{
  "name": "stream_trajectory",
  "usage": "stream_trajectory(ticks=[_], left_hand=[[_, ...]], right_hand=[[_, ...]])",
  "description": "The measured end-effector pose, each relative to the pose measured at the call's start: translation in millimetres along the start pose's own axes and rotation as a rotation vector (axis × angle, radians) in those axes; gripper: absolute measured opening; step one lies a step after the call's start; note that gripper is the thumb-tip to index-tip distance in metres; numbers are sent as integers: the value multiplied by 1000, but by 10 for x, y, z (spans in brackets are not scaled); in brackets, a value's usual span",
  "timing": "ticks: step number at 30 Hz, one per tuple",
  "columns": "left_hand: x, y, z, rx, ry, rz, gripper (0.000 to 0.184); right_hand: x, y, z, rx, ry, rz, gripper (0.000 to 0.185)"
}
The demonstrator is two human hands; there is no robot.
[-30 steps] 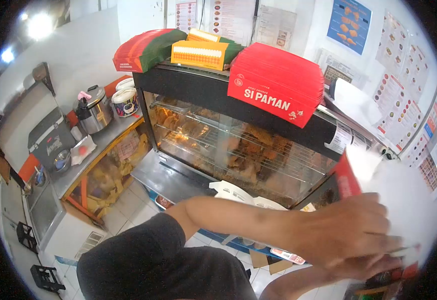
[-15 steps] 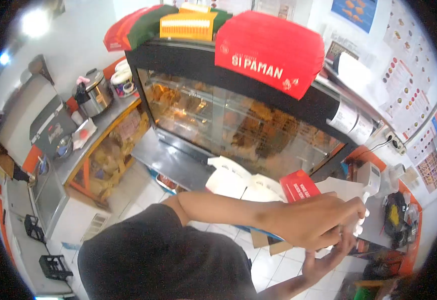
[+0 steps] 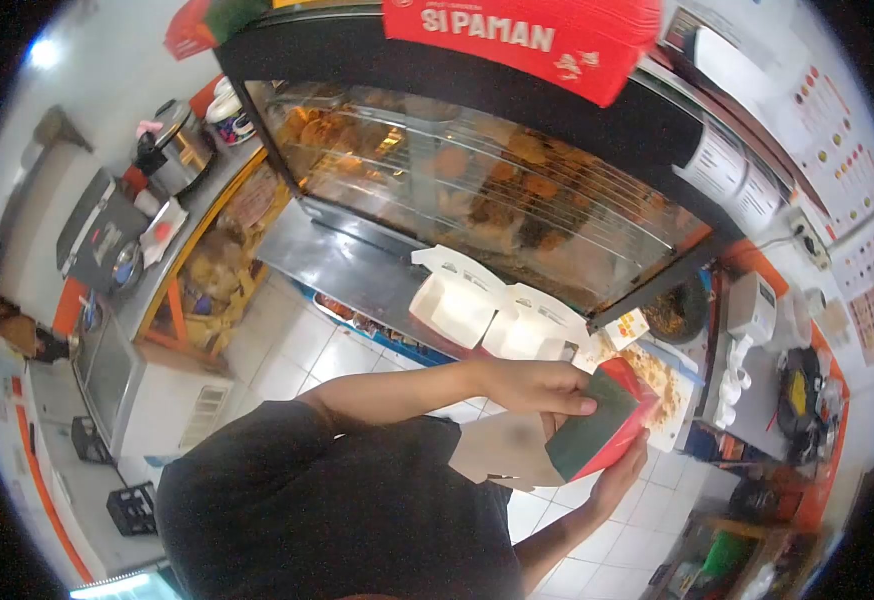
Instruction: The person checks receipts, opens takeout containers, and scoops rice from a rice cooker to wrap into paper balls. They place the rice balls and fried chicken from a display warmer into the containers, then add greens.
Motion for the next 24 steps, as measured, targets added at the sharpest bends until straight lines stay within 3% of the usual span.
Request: stream_trajectory(ticks=[1,3,4,5,7,11,13,14,15,18,20,22,23,24], left_hand=[[-65,6,0,29,22,165,48],[-240,58,-11,162,-26,153,47],[-347,81,-1,270,-66,135,46],[-473,123,18,274,-66,146,46],[-706,192,10,607,-39,131,42],[-596,130,-2,636,26,147,39],[-542,136,18,783,-105,79,39],[-469,94,16,864,-147,-98,40],[-509,102,16,899,-16,-155,40],[-598,42,-28,1054,32,-252,39],[-443,-89,-97,850,-209,-259,35],[-554,-137,-219,881,-272,-387,33],[-604,-177,-302,919,-330,-528,31],[-495,-206,-276,797,-191,-432,25]], right_hand=[[17,-52,-47,-22,-1,10,59],[75,-127,-115,-166,143,83,59],[-45,-274,-13,-9,368,227,53],[-127,-387,60,-14,361,234,53],[-293,-528,260,-189,847,327,43],[-453,-777,316,-255,884,448,46],[-429,-785,267,-294,904,468,49],[-417,-788,226,-289,941,502,49],[-411,-823,183,-291,984,529,48],[-447,-901,147,-237,930,630,38],[-463,-920,136,-201,883,626,35],[-418,-904,82,-94,950,558,30],[-296,-901,43,-32,905,515,36],[-195,-869,26,40,892,545,51]])
Point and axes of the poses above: each hand's wrist, its own z-axis away from the middle knuckle, its own y-axis out of the back of the hand, x = y × z, the point moved 1 cm from there along -z, towards the middle knuckle, and after that the axes turned 12 degrees about -x, right-handed, at the moved point
